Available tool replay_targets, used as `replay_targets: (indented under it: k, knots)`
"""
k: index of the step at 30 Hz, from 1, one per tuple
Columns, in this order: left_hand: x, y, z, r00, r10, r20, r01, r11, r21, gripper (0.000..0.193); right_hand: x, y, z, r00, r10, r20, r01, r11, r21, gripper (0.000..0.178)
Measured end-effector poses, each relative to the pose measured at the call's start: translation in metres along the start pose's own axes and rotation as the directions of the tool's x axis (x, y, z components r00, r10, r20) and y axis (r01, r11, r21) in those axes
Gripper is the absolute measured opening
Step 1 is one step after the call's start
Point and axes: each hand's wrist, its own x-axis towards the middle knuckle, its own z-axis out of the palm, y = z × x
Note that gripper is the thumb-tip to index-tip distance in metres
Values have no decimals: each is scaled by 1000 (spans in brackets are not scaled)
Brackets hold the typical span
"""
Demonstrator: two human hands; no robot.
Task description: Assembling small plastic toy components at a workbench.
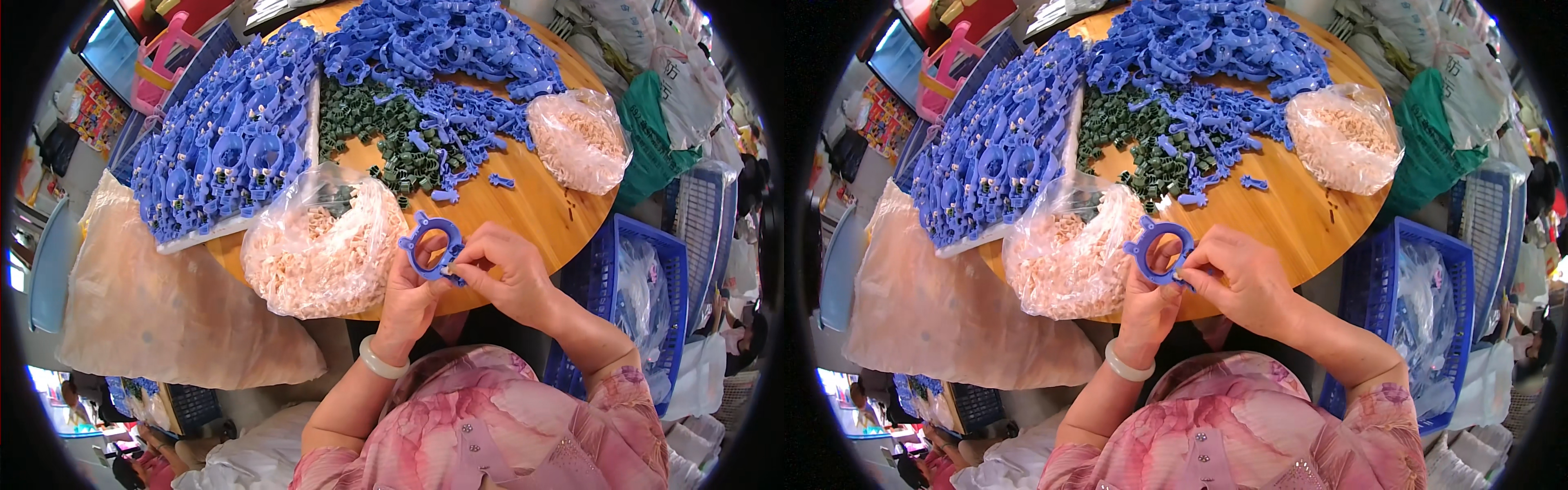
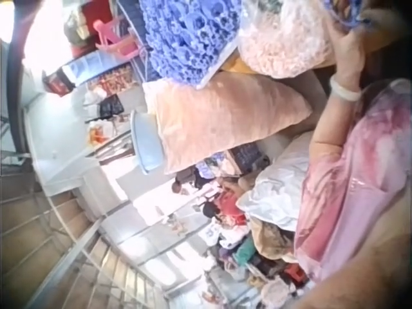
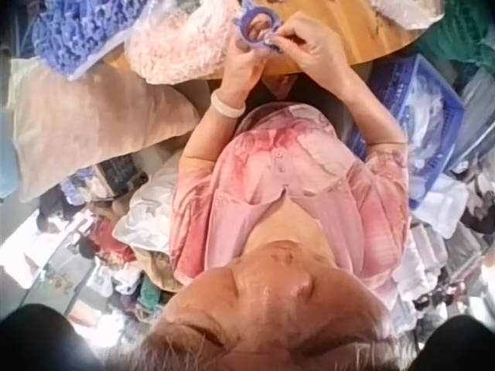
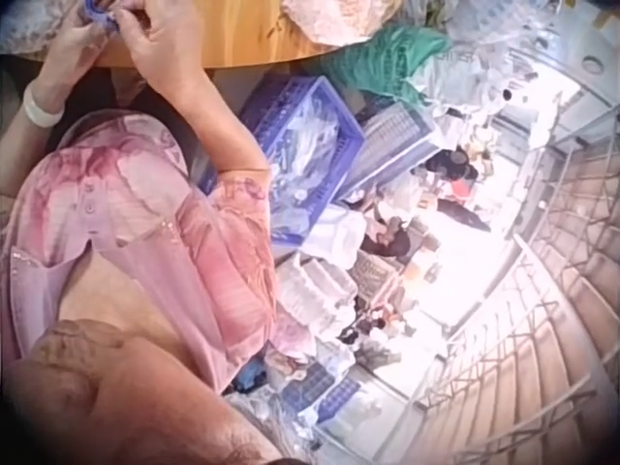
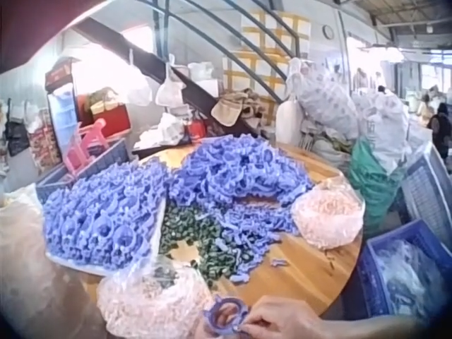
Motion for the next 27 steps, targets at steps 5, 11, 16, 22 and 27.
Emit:
replay_targets:
  k: [5,11,16,22,27]
  knots:
    - [-1,0,0,998,58,24,-60,996,62,71,-1,0,3,988,-153,27,155,966,-205,11]
    - [-2,0,3,997,65,41,-69,992,107,76,-5,-4,8,957,-291,-20,268,905,-330,12]
    - [-4,-3,1,995,85,43,-89,992,95,80,-9,-4,10,968,-248,-31,229,931,-285,10]
    - [-4,-5,-2,994,82,73,-91,988,127,82,-13,-4,10,992,-122,-24,116,979,-169,10]
    - [-6,-4,4,990,106,89,-117,985,129,83,-13,-4,9,997,-55,-55,48,990,-132,9]
